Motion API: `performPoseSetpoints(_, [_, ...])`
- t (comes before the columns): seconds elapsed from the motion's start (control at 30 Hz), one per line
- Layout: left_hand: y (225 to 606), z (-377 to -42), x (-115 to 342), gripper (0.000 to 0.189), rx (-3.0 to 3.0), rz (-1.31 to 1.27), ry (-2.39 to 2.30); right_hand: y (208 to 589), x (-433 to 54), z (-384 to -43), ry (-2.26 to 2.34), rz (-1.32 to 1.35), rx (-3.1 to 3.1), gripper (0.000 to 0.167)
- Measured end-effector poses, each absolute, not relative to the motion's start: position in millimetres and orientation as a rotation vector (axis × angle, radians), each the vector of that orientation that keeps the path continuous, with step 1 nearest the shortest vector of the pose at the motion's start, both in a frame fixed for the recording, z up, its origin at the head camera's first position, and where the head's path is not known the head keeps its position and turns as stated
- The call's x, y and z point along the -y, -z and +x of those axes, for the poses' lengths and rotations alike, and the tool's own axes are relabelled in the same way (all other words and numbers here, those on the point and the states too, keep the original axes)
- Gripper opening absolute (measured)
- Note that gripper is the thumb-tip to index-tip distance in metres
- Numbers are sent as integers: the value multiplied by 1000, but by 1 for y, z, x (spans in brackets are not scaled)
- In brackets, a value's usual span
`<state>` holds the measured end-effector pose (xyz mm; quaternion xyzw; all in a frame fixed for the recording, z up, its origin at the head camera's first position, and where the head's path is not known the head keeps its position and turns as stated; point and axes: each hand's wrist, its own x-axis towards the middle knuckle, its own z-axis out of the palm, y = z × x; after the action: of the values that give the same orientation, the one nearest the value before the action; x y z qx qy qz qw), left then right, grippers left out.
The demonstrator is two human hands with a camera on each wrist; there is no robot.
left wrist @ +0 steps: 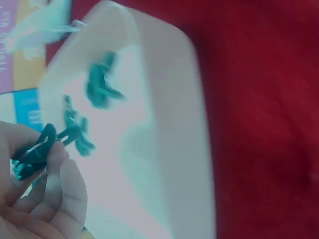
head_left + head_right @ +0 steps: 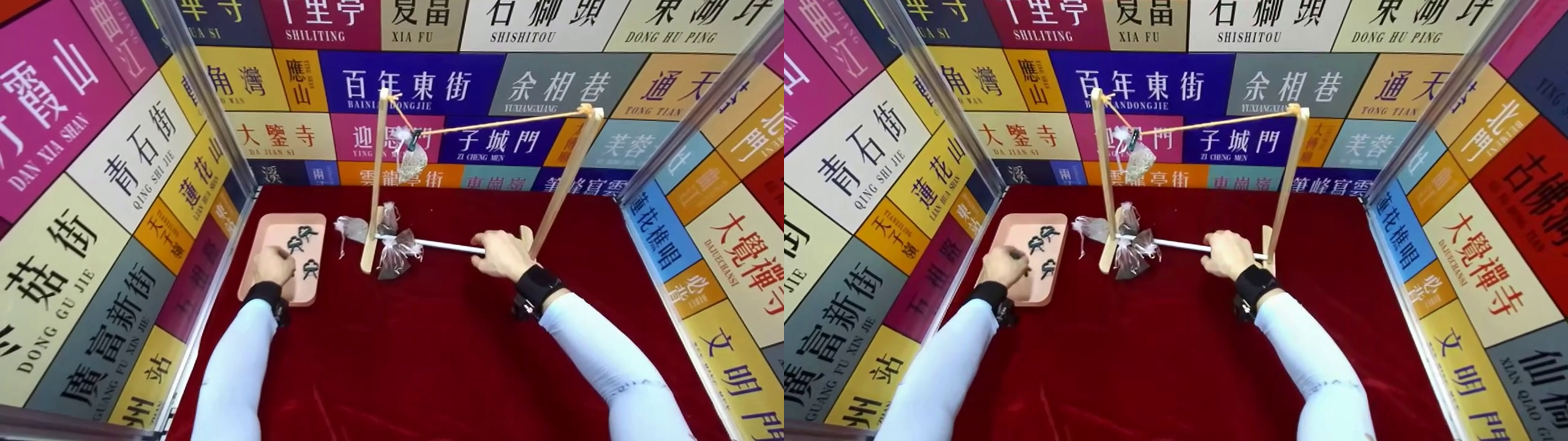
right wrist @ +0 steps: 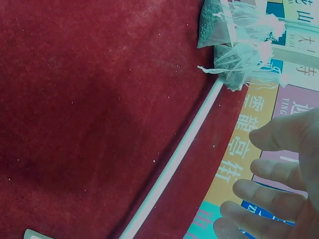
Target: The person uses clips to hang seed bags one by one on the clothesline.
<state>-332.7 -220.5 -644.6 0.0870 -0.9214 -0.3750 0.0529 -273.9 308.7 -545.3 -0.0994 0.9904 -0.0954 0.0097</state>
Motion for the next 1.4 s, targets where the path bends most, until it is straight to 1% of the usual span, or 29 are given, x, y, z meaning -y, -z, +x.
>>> performPoseSetpoints(0.03, [627,-328,211,24,2800,281,1145,546,-308,-274,313,-317,-3084,45])
performPoseSetpoints(0.23, [603,-332,187,19,2659,230,1265,547,-305,-276,410,-394,-3034,45])
performPoseSetpoints(0.37, [587,-333,169,21,2615,190,1358,545,-301,-276,439,-422,-3035,44])
performPoseSetpoints(0.6, [573,-333,137,29,2591,79,1416,540,-287,-275,502,-500,-3069,39])
performPoseSetpoints(0.87, [564,-324,100,22,2523,-11,1637,537,-267,-280,597,-603,-3122,25])
performPoseSetpoints(0.93, [563,-322,91,21,2506,-34,1689,536,-260,-281,613,-639,-3128,24])
performPoseSetpoints(1.07, [560,-316,70,22,2499,-91,1779,533,-246,-281,647,-735,-3114,27])
performPoseSetpoints(1.4, [555,-302,19,22,2542,-172,2047,528,-217,-280,575,-846,-3054,48])
